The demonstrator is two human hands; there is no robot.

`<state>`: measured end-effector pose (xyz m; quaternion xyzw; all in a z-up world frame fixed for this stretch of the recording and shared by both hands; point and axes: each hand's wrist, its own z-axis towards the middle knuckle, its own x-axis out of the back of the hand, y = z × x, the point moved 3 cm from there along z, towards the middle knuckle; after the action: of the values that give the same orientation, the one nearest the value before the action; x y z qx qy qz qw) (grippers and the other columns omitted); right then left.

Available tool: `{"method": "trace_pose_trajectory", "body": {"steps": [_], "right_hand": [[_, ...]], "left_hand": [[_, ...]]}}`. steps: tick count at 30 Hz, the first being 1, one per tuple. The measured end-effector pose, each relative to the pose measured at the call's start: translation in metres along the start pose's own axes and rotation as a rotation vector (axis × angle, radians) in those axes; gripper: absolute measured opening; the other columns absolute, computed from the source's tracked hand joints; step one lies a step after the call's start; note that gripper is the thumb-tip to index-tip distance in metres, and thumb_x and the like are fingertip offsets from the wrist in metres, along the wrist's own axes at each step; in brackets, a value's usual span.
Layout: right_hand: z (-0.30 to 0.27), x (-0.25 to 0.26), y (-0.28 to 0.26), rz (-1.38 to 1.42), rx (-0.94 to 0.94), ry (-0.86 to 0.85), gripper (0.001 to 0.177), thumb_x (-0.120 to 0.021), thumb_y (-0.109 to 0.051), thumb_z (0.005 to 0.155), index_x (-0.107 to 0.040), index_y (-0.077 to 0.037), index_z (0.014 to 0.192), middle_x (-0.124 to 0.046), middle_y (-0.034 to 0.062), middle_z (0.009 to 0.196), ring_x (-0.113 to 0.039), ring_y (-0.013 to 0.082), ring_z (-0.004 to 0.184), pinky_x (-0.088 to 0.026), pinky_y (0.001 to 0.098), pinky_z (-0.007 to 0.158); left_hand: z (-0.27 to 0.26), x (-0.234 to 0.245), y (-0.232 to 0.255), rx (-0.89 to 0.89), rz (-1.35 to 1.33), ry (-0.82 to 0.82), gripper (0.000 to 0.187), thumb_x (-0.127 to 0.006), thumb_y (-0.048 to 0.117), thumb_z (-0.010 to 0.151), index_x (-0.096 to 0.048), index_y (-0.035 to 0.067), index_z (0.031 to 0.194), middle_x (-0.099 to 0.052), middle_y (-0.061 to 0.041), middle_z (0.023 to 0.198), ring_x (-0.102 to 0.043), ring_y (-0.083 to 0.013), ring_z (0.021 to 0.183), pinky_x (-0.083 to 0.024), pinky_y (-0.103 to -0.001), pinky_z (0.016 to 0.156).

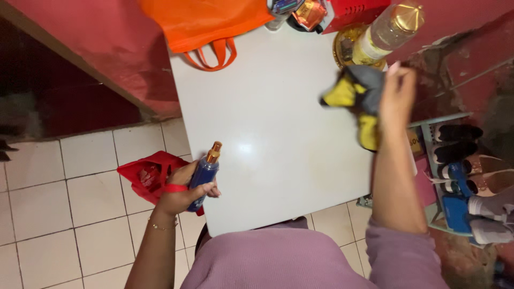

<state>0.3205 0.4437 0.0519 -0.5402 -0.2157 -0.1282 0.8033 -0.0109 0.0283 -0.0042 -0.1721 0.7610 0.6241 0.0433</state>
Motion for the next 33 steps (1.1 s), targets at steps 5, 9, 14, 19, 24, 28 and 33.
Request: {"method": "trace_pose_trajectory", "body": {"steps": [5, 9, 14, 19, 24, 28, 33], "right_hand": [[-0.100, -0.077, -0.071, -0.617, 0.476, -0.447, 0.048, -0.073, -0.031, 0.090, -0.067, -0.010, 0.132, -0.044, 0.0244, 0.154, -0.034, 0.0469, 0.144, -0.029, 0.0556, 0.113], [-0.064, -0.115, -0.072, -0.390, 0.353, -0.417, 0.040, -0.067, -0.026, 0.104, -0.062, -0.012, 0.142, -0.037, 0.0219, 0.164, -0.031, 0.0449, 0.155, -0.032, 0.0500, 0.123], [-0.051, -0.214, -0.102, -0.353, 0.477, -0.439, 0.044, -0.069, -0.018, 0.096, -0.062, -0.009, 0.138, -0.041, 0.0232, 0.159, -0.043, 0.0459, 0.145, -0.041, 0.0491, 0.116], [-0.135, -0.272, -0.175, -0.193, 0.630, -0.609, 0.053, -0.072, -0.006, 0.080, -0.061, -0.003, 0.132, -0.046, 0.0266, 0.151, -0.047, 0.0450, 0.140, -0.045, 0.0480, 0.113], [-0.200, -0.264, -0.236, 0.032, 0.611, -0.972, 0.044, -0.066, 0.003, 0.079, -0.069, -0.009, 0.122, -0.057, 0.0204, 0.142, -0.057, 0.0395, 0.131, -0.050, 0.0432, 0.108], [-0.190, -0.262, -0.262, 0.326, 0.579, -1.118, 0.037, -0.068, 0.000, 0.089, -0.068, -0.009, 0.125, -0.065, 0.0126, 0.129, -0.065, 0.0322, 0.124, -0.053, 0.0385, 0.109], [-0.123, -0.219, -0.278, 0.458, 0.569, -0.792, 0.053, -0.064, 0.005, 0.094, -0.049, -0.004, 0.144, -0.057, 0.0148, 0.144, -0.056, 0.0292, 0.138, -0.043, 0.0407, 0.120]], "left_hand": [[-0.010, 0.008, 0.000, -0.097, -0.015, 0.008, 0.037, -0.072, 0.013, 0.087, -0.059, -0.006, 0.116, -0.069, -0.011, 0.090, -0.075, -0.0202, 0.079, -0.067, -0.038, 0.073], [-0.030, 0.023, 0.000, -0.170, 0.000, 0.075, 0.032, -0.072, 0.014, 0.088, -0.059, -0.005, 0.111, -0.070, -0.011, 0.091, -0.076, -0.0202, 0.079, -0.065, -0.035, 0.073], [-0.045, 0.039, 0.000, -0.130, 0.024, 0.108, 0.034, -0.073, 0.012, 0.084, -0.060, -0.004, 0.110, -0.071, -0.011, 0.090, -0.077, -0.0203, 0.077, -0.065, -0.035, 0.071], [-0.058, 0.051, 0.000, -0.147, 0.024, 0.081, 0.033, -0.073, 0.008, 0.082, -0.061, -0.005, 0.110, -0.071, -0.010, 0.089, -0.077, -0.0202, 0.077, -0.064, -0.034, 0.072], [-0.064, 0.057, -0.005, -0.150, -0.078, 0.080, 0.036, -0.074, 0.005, 0.080, -0.061, -0.006, 0.112, -0.070, -0.011, 0.090, -0.074, -0.0198, 0.077, -0.064, -0.035, 0.072], [-0.065, 0.060, -0.008, -0.149, -0.015, 0.081, 0.033, -0.075, 0.005, 0.080, -0.062, -0.007, 0.108, -0.071, -0.011, 0.089, -0.075, -0.0198, 0.076, -0.064, -0.034, 0.071], [-0.064, 0.062, -0.008, -0.142, -0.044, 0.065, 0.032, -0.076, 0.007, 0.082, -0.061, -0.007, 0.107, -0.071, -0.011, 0.091, -0.075, -0.0199, 0.078, -0.064, -0.035, 0.071]]}}
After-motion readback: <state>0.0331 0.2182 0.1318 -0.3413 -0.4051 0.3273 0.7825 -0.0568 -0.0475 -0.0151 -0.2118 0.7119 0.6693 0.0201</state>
